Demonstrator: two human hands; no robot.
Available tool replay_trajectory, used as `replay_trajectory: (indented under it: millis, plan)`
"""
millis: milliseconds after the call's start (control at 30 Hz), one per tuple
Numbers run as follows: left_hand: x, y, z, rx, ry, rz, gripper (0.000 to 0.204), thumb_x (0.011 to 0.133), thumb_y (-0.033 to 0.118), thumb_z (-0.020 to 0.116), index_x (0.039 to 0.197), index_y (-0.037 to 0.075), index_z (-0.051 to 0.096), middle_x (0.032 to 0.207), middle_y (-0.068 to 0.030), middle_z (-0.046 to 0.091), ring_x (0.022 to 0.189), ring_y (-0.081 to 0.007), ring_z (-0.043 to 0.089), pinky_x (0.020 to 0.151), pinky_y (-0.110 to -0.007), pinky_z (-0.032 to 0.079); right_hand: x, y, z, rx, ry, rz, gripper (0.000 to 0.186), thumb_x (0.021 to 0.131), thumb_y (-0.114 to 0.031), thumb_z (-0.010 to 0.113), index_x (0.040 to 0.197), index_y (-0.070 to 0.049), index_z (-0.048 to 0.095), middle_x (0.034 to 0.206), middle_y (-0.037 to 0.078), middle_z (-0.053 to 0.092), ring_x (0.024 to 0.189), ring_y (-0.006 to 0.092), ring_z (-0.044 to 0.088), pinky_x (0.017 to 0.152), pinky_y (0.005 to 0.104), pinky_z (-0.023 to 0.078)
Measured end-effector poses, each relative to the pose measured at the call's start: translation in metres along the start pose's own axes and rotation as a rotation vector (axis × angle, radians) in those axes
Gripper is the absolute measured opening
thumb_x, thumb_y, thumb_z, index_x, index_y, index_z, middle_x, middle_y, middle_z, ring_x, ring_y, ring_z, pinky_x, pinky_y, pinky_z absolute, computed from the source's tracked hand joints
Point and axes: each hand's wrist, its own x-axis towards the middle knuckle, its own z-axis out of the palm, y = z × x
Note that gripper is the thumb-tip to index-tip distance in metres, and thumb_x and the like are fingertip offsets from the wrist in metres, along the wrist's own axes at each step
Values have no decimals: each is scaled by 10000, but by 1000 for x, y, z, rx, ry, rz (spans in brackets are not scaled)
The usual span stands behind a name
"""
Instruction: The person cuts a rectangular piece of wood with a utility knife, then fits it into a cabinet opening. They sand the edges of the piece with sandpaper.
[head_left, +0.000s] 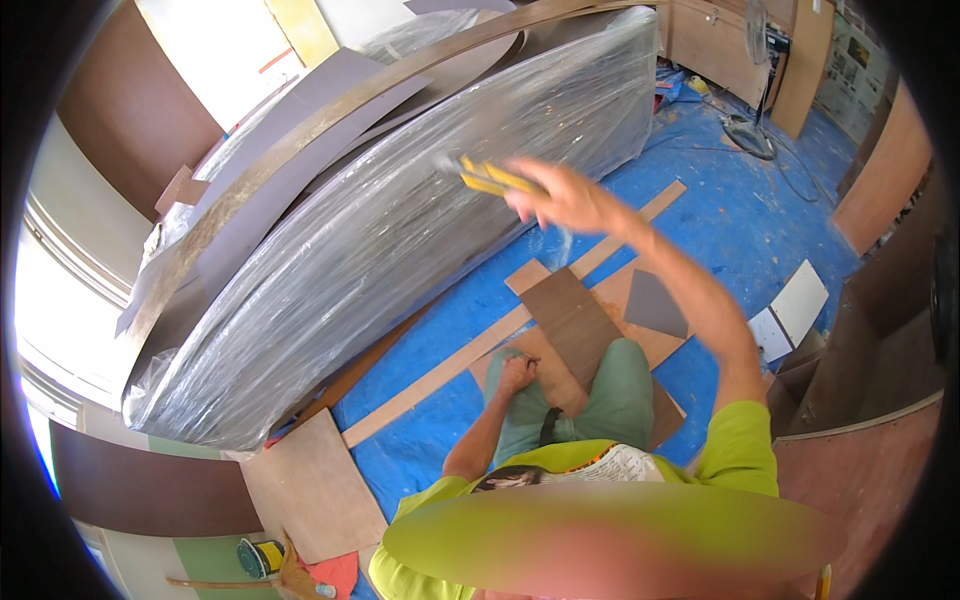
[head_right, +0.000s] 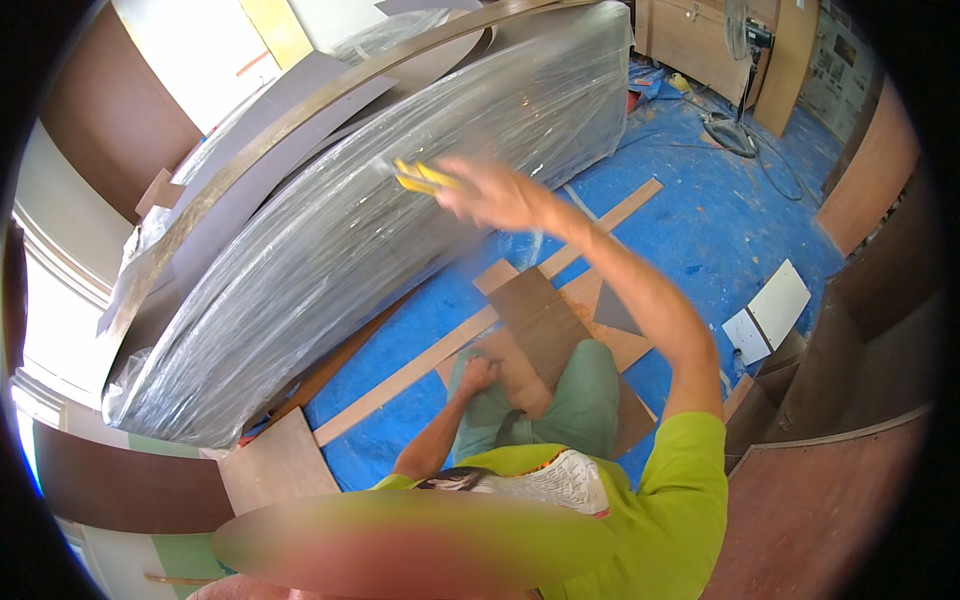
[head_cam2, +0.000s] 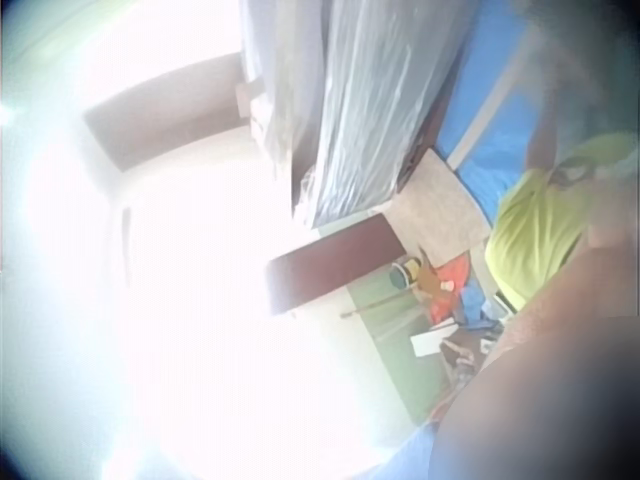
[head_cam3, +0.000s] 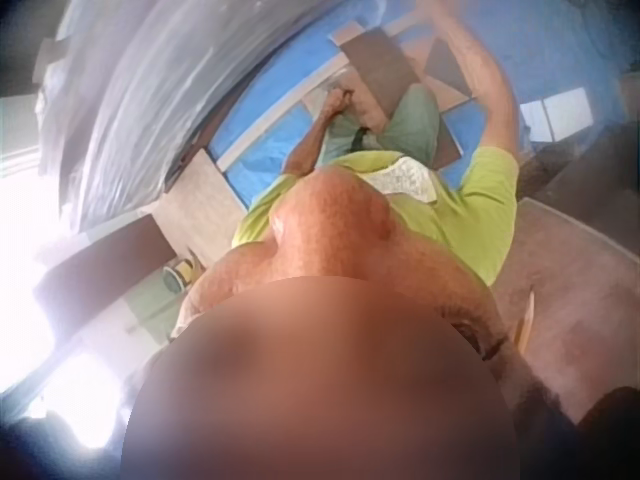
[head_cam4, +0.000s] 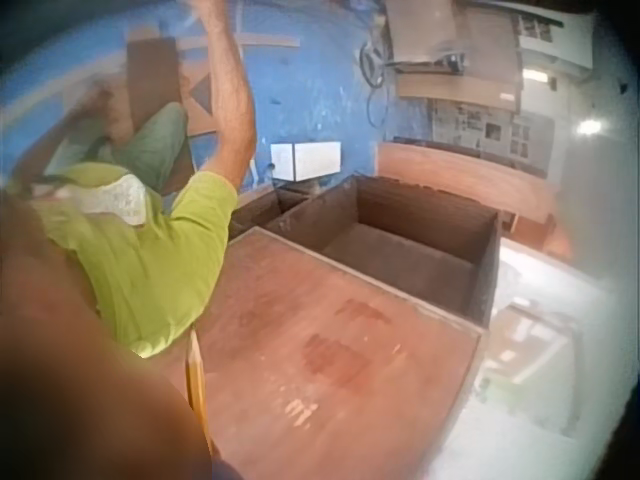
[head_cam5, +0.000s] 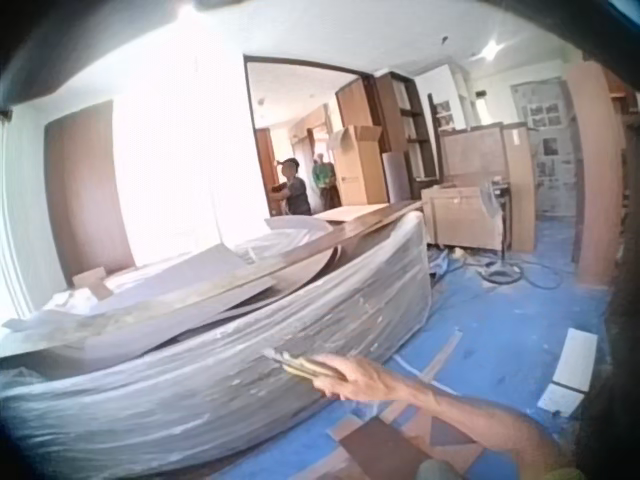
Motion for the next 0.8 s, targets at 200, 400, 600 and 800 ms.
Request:
replay_trajectory:
  millis: [200,400,600,800]
  plan:
    - [4,3,-6,-13,-66,-10,333,948,271,491,1170,161,714,1100,-120,721,1103,-294,641,1129,-490,289,-174,169,99,259,365,592,363,1004,-287,560,1252,-22,565,753,55,641,585,115,591,515,272,471]
    - [4,9,-7,32,-67,-13,352,946,275,481,1178,162,721,1101,-133,719,1113,-310,634,1125,-503,293,-308,239,182,103,739,902,356,991,-311,573,1213,-33,583,698,53,634,557,126,596,504,284,466]
    - [3,12,-7,79,-84,-41,348,933,252,472,1149,161,730,1075,-121,727,1070,-289,657,1128,-499,293,-305,251,189,174,840,867,372,987,-322,585,1224,-36,580,709,48,641,554,122,595,512,272,471]
    - [5,12,-6,90,-89,-21,343,934,244,471,1144,163,730,1048,-122,731,1052,-287,663,1123,-505,298,-310,260,187,207,881,924,403,978,-320,593,1253,-27,571,719,60,653,561,138,611,522,298,486]
